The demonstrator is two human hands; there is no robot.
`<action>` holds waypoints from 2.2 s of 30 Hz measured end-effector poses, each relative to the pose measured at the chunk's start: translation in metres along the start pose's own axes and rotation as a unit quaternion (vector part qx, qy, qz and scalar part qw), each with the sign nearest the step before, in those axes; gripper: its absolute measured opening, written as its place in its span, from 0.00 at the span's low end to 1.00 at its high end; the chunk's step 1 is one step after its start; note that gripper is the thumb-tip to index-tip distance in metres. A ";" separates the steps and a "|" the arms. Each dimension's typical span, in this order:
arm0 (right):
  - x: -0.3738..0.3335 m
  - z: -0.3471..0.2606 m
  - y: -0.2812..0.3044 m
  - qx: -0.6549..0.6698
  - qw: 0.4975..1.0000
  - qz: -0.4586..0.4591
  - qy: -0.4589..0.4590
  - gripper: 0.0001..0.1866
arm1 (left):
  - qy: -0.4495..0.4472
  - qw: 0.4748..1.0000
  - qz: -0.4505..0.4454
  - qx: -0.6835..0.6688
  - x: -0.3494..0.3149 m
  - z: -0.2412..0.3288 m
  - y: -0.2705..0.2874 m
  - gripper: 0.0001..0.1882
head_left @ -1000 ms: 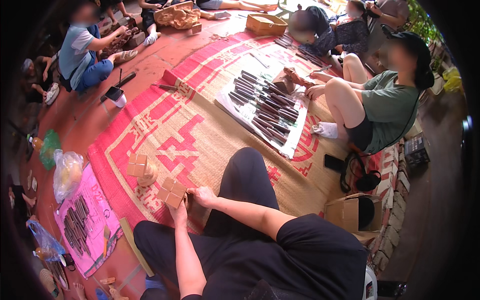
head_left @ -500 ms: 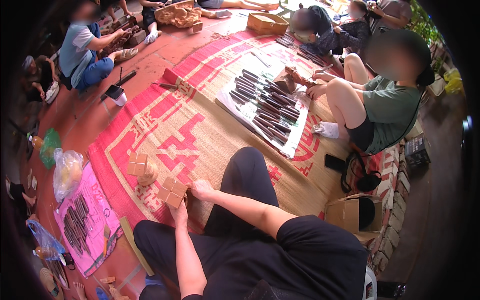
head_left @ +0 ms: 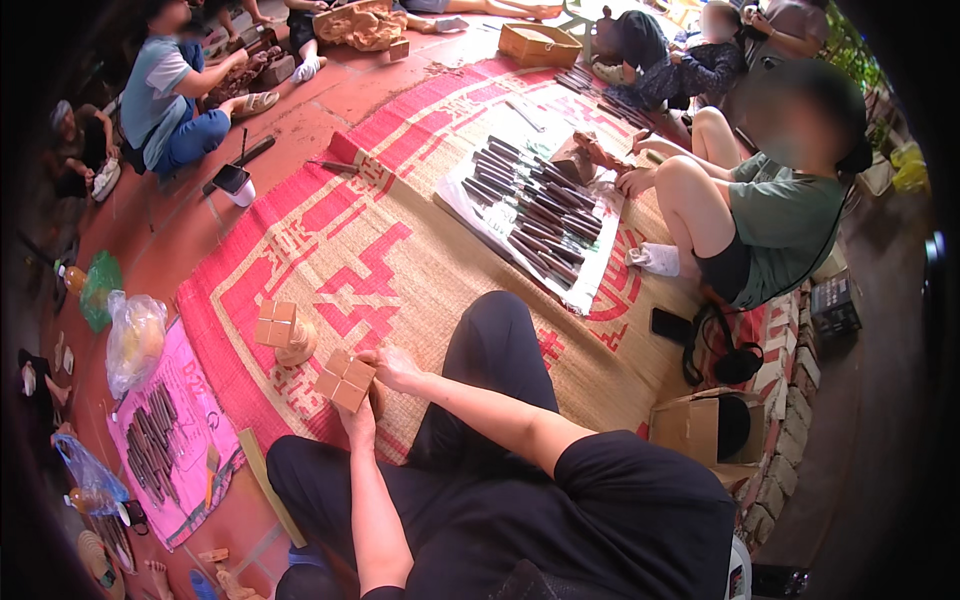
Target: The person sits on a mat and carves a small wooden block using a chisel. They hold the block in their left hand and use the chisel in their right hand to shape the wood, occasionally rotating the block to work on different sides.
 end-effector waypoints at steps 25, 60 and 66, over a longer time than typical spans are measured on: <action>0.013 -0.008 -0.013 -0.086 0.994 -0.058 0.032 0.15 | 0.008 1.000 0.002 0.002 -0.004 -0.007 0.003 0.30; 0.032 -0.013 -0.033 -0.171 0.969 -0.114 0.135 0.06 | 0.002 0.999 0.034 0.029 -0.004 0.017 0.009 0.30; 0.038 -0.036 -0.033 -0.082 0.978 -0.096 0.169 0.10 | 0.058 0.998 0.020 0.011 -0.008 0.007 0.005 0.29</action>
Point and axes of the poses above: each hand's wrist, its own x-axis towards the middle knuckle, its own y-axis out of the back of the hand, z = x × y, the point moved 10 cm from there along x, towards the middle knuckle, and after that the axes turned 10 degrees about -y, right-handed, at the moved point
